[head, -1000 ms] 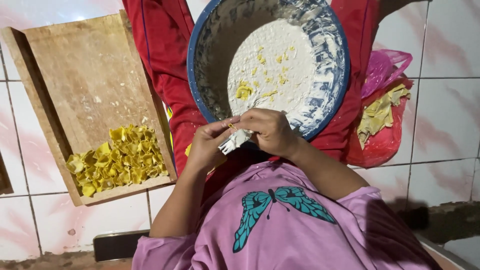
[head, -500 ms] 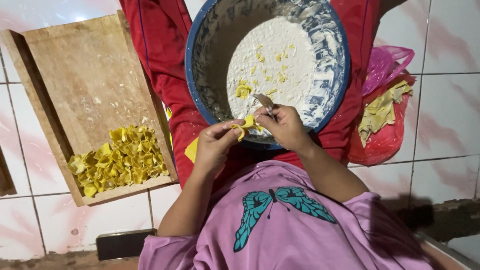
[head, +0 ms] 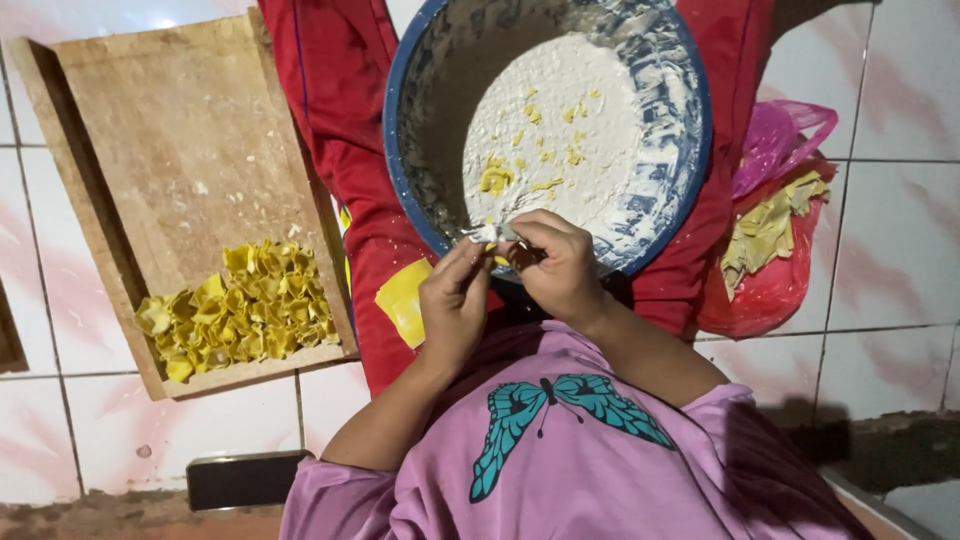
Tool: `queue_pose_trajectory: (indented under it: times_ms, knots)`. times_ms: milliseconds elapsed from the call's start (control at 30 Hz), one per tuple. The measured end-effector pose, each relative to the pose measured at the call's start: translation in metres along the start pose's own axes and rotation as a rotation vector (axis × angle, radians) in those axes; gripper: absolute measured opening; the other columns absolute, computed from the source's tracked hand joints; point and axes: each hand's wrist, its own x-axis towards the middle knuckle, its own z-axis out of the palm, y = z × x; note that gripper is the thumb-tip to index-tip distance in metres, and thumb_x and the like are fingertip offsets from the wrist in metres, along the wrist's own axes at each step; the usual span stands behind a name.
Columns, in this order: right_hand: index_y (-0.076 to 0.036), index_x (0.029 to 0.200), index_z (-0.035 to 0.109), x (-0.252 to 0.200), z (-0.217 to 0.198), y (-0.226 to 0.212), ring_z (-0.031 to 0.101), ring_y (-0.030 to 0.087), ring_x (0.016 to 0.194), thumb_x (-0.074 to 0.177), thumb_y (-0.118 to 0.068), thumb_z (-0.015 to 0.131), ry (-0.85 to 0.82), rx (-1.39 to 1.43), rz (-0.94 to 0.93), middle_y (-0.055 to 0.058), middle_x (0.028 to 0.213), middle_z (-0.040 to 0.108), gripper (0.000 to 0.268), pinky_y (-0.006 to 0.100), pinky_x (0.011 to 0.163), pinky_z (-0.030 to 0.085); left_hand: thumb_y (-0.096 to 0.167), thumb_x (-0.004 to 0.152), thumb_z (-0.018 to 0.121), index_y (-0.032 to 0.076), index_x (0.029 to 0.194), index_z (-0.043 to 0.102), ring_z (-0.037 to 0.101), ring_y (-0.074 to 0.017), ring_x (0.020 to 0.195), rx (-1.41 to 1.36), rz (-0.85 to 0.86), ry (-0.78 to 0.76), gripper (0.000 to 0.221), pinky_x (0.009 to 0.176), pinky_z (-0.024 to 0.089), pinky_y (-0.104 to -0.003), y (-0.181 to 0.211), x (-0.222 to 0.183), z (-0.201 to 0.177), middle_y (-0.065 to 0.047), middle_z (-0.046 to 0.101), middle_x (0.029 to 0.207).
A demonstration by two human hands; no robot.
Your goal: Manually filling small yellow dough wrappers with a white mixture using a fork and folding them into dumplings.
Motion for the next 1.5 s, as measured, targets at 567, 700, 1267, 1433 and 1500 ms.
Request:
queue_pose_trajectory:
  times_ms: [567,700,1267,1433,1500]
  knots:
    - [-0.001,0.091,0.077,-0.005,-0.011,0.011,0.069,0.026,0.074,0.095,0.009,0.066,-0.102,-0.004,0.13,0.014,0.076,0.068,0.016,0.036,0.073,0.054,-0.002,0.086,0.07,0.011,0.089,0.069,0.066,-0.0232,0.084,0.21,-0.08,0.41,0.013,0.082,0.052,-0.034,-0.067,0.042,-0.173,-0.005,0.066,0.086]
    - [0.0,0.092,0.076,-0.014,-0.012,0.017,0.065,0.016,0.073,0.098,0.004,0.069,-0.052,0.016,0.233,0.013,0.072,0.069,0.01,0.034,0.071,0.054,0.007,0.083,0.08,0.011,0.086,0.064,0.066,-0.0312,0.074,0.751,-0.014,0.708,0.016,0.067,0.052,-0.039,-0.178,0.044,-0.254,-0.009,0.063,0.076]
    - [-0.007,0.08,0.075,-0.025,-0.017,0.033,0.057,0.012,0.063,0.098,-0.006,0.076,-0.045,-0.041,0.312,0.011,0.066,0.068,0.018,0.031,0.065,0.051,0.023,0.093,0.077,0.015,0.093,0.054,0.066,-0.0286,0.066,1.349,-0.044,0.441,0.024,0.07,0.046,-0.041,-0.201,0.019,-0.288,-0.004,0.06,0.071]
    - [-0.004,0.096,0.079,-0.022,-0.025,0.042,0.072,0.03,0.077,0.098,-0.006,0.078,-0.101,-0.113,0.202,0.018,0.082,0.073,0.004,0.038,0.068,0.054,0.023,0.088,0.079,0.014,0.094,0.06,0.067,-0.0345,0.071,1.343,-0.099,0.318,0.022,0.07,0.047,-0.046,-0.199,0.013,-0.291,-0.007,0.063,0.073]
    - [0.003,0.112,0.076,-0.018,-0.033,0.038,0.069,0.043,0.085,0.099,-0.006,0.073,-0.199,-0.237,0.121,0.024,0.091,0.071,0.015,0.045,0.072,0.055,0.026,0.089,0.078,0.016,0.101,0.061,0.065,-0.0317,0.082,1.345,-0.042,0.332,0.023,0.078,0.048,-0.046,-0.203,0.014,-0.293,-0.006,0.062,0.084]
